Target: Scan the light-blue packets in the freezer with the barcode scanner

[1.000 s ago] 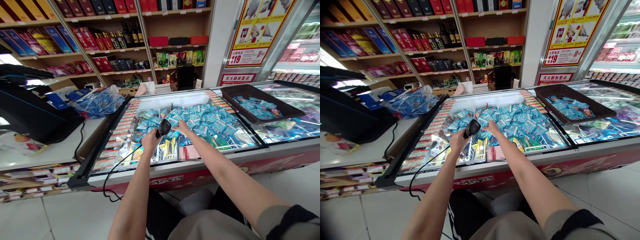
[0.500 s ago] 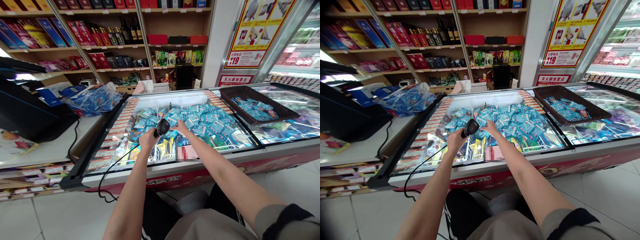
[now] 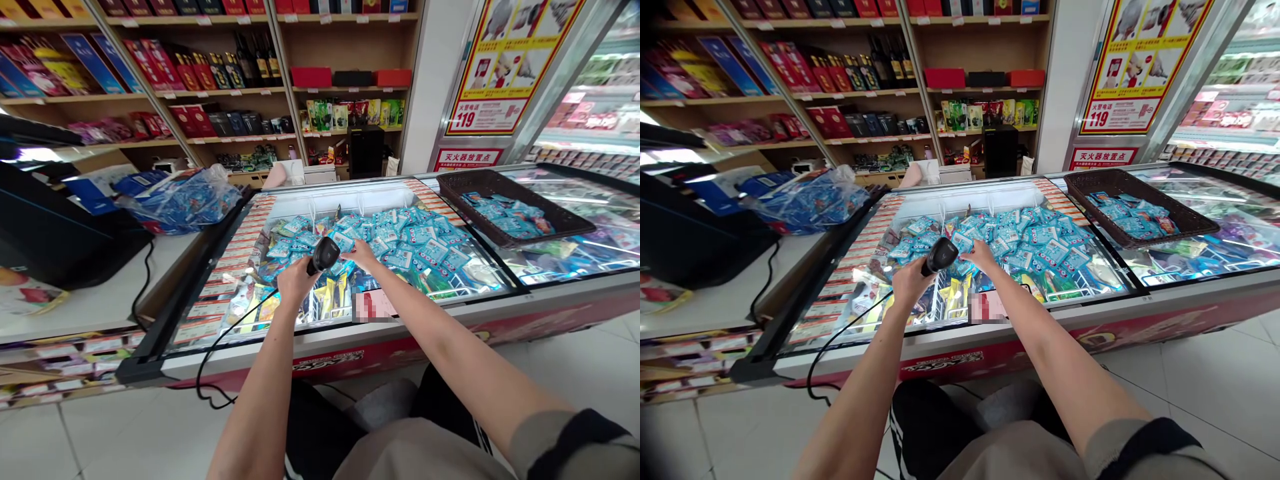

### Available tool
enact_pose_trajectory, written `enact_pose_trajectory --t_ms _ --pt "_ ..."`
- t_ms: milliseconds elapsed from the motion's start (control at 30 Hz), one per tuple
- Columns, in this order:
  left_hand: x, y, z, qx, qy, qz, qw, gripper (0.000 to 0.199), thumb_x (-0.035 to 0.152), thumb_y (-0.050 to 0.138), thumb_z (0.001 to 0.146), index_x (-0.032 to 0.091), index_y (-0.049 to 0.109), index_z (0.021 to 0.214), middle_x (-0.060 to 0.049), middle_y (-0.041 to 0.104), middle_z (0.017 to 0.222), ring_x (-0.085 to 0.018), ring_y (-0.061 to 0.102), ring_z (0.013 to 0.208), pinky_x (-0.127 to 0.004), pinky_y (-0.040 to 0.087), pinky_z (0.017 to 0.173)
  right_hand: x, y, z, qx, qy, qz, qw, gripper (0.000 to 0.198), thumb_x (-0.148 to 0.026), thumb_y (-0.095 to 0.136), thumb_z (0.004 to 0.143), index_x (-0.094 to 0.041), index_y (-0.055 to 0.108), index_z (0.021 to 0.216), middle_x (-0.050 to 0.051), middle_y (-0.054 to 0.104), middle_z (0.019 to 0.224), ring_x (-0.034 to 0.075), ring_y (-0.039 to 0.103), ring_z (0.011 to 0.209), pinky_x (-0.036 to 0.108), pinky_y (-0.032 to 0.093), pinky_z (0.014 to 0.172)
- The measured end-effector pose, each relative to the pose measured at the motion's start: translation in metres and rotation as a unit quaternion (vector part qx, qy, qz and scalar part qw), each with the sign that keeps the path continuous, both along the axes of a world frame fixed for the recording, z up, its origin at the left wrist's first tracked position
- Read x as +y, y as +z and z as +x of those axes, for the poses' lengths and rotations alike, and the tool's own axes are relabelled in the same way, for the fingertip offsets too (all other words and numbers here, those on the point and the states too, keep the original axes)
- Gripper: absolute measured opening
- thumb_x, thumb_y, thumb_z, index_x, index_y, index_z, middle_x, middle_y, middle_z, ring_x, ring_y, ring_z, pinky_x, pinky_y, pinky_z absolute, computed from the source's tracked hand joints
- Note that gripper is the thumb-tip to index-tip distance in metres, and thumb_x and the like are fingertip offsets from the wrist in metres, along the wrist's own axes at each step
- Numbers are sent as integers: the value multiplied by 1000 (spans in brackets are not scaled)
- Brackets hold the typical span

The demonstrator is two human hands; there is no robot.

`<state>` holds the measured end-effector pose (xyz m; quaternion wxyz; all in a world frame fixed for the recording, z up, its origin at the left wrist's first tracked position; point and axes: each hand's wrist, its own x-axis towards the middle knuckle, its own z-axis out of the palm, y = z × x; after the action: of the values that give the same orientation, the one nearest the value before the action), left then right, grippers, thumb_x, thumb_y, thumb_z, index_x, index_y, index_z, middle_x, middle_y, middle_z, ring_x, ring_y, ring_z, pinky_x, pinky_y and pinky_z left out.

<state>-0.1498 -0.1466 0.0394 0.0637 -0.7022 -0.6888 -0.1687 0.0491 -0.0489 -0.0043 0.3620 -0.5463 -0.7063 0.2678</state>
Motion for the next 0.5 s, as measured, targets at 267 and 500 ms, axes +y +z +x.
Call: enact_pose_trajectory --t_ms 267,500 --pt "7 2 -8 -20 14 0 1000 40 48 53 80 27 61 113 -5 69 104 -23 64 94 -26 40 65 -1 3 -3 -3 -2 38 999 79 -26 63 73 -19 26 142 4 63 96 15 58 72 30 45 77" --pt "19 -2 -24 -6 4 19 1000 43 49 52 80 27 60 116 -5 70 103 -22 64 89 -26 38 62 4 7 11 -137 -12 36 990 80 -37 69 72 -18 34 141 14 52 127 26 52 113 35 41 92"
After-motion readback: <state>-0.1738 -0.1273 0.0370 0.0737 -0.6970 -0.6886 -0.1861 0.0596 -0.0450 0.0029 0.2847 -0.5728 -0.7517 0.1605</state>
